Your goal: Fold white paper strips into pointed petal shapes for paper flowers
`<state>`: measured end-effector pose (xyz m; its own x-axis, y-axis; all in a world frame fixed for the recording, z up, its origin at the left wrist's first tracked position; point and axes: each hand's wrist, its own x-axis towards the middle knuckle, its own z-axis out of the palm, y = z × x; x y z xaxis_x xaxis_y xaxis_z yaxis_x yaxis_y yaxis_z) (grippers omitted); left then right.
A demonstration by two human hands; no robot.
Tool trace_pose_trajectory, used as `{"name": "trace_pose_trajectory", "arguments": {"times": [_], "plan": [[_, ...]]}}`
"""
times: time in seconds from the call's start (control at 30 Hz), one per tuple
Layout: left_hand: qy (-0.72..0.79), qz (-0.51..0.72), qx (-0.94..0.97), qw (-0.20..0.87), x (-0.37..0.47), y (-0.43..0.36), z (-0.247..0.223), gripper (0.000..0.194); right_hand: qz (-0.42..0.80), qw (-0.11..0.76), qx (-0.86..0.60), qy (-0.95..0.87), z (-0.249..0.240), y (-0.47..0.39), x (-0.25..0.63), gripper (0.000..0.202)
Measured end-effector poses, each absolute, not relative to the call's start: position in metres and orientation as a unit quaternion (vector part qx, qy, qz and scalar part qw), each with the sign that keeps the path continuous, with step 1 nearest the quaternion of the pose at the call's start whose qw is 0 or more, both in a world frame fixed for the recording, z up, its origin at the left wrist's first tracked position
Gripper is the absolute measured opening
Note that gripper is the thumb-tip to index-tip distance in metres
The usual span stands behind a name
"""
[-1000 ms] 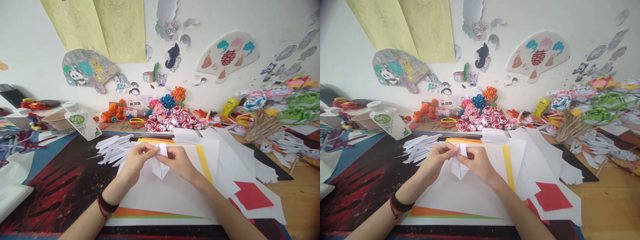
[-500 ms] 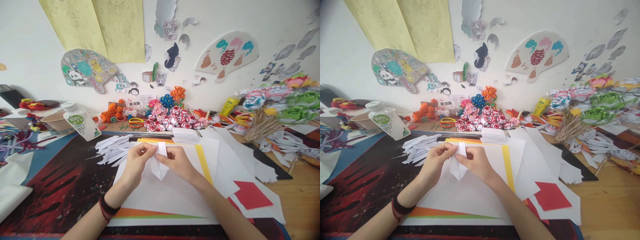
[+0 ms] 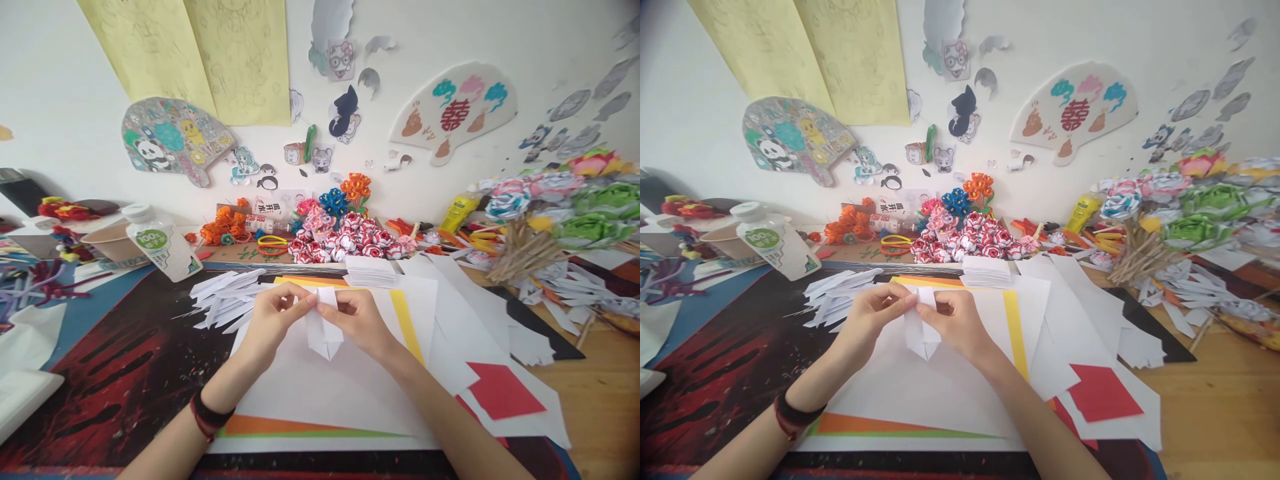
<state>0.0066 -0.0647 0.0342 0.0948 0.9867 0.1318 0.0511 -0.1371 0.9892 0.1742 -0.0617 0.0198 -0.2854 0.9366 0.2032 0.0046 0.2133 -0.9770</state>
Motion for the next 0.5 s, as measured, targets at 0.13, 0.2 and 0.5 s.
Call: {"name": "trace_pose_trajectory", "arguments": {"times": [0.13, 0.2, 0.5], "plan": [[0.464, 0.479, 0.601, 0.440, 0.0030, -0.0630, 0.0386, 0.024, 0.528, 0.456, -0.371, -0.613, 0.0229, -0.0640, 0.1755, 0.029], [0.464, 0.477, 0.612, 0.428, 0.0020, -0.0628, 0.0402, 0.025, 0.533, 0.451, -0.369, -0.613, 0.0237, -0.0648, 0.1754, 0.029], [0.464, 0.455, 0.678, 0.343, 0.0001, -0.0641, 0.0381, 0.022, 0.535, 0.436, -0.366, -0.625, 0.0225, -0.0655, 0.1763, 0.034]]}}
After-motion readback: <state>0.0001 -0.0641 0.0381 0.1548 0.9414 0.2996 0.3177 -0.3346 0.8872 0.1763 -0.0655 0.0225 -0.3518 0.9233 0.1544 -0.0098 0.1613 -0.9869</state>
